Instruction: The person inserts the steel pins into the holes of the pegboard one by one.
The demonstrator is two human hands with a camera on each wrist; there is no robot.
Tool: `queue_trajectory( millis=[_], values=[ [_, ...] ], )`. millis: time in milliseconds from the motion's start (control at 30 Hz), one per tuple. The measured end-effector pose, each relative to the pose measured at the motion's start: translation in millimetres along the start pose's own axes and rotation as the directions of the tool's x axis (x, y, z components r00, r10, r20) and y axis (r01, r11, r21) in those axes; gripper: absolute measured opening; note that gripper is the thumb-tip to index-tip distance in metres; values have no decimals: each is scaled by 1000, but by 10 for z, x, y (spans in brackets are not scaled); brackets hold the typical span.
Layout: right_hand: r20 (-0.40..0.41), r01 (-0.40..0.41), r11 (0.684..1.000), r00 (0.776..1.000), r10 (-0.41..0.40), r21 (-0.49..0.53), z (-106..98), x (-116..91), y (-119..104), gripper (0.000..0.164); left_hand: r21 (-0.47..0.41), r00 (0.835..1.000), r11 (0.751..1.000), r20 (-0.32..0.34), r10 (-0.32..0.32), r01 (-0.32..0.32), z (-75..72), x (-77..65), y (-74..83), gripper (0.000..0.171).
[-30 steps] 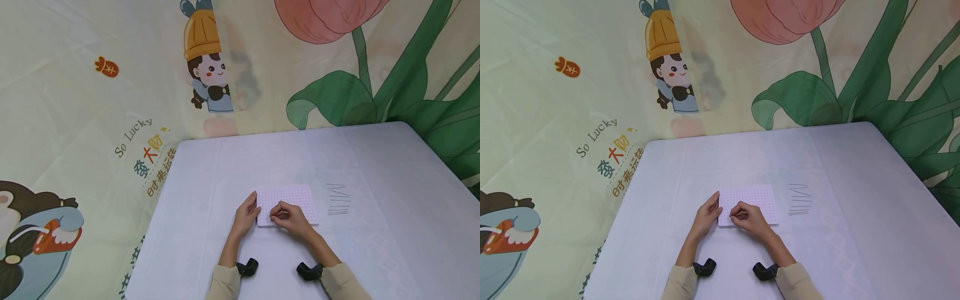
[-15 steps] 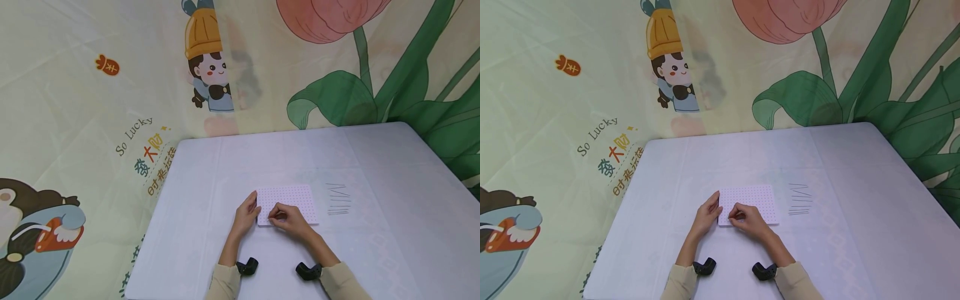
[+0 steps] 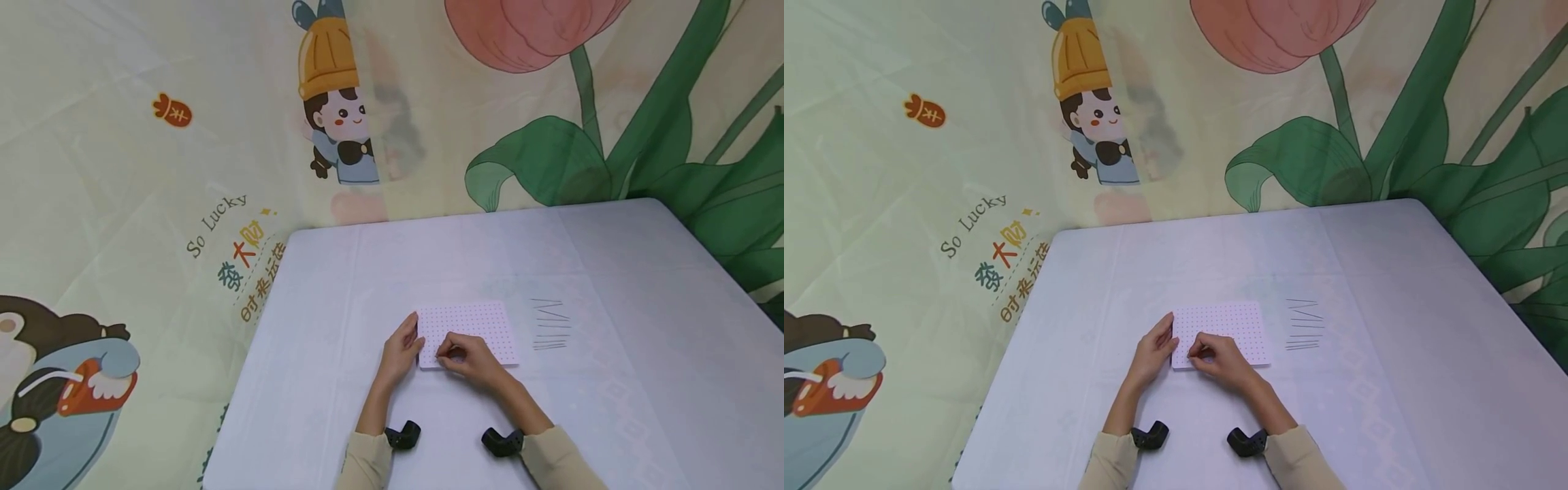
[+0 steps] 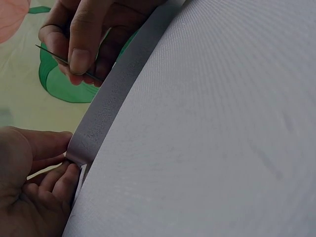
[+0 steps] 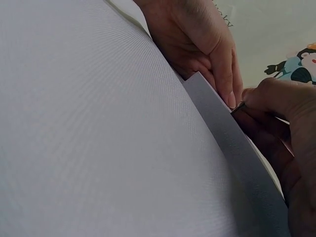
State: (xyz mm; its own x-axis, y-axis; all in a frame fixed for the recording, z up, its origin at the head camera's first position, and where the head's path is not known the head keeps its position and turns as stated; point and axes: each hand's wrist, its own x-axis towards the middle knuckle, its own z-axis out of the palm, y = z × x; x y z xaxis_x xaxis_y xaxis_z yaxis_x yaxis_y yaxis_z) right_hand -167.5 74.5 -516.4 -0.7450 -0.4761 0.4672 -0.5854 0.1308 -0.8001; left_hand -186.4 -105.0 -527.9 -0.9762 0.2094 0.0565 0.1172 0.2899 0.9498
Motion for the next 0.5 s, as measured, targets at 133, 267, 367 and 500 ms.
queue_trajectory(
  millis=[133,267,367,500],
  values=[
    [9,-4,1000,1000,4,-8,-10,1,-21,12,-11,1000,1000,-7,-2,2,12,53,-167,52],
    [5,-30,1000,1000,30,-10,-14,-1,-33,15,-1,1000,1000,-12,-8,8,23,86,-288,53],
    [-6,-41,999,999,41,-20,-15,-4,-33,23,-3,1000,1000,-12,-18,18,27,83,-297,54],
    [-8,-54,998,998,54,-22,-23,-7,-42,29,-9,1000,1000,-12,-26,26,30,79,-276,54]
  ],
)
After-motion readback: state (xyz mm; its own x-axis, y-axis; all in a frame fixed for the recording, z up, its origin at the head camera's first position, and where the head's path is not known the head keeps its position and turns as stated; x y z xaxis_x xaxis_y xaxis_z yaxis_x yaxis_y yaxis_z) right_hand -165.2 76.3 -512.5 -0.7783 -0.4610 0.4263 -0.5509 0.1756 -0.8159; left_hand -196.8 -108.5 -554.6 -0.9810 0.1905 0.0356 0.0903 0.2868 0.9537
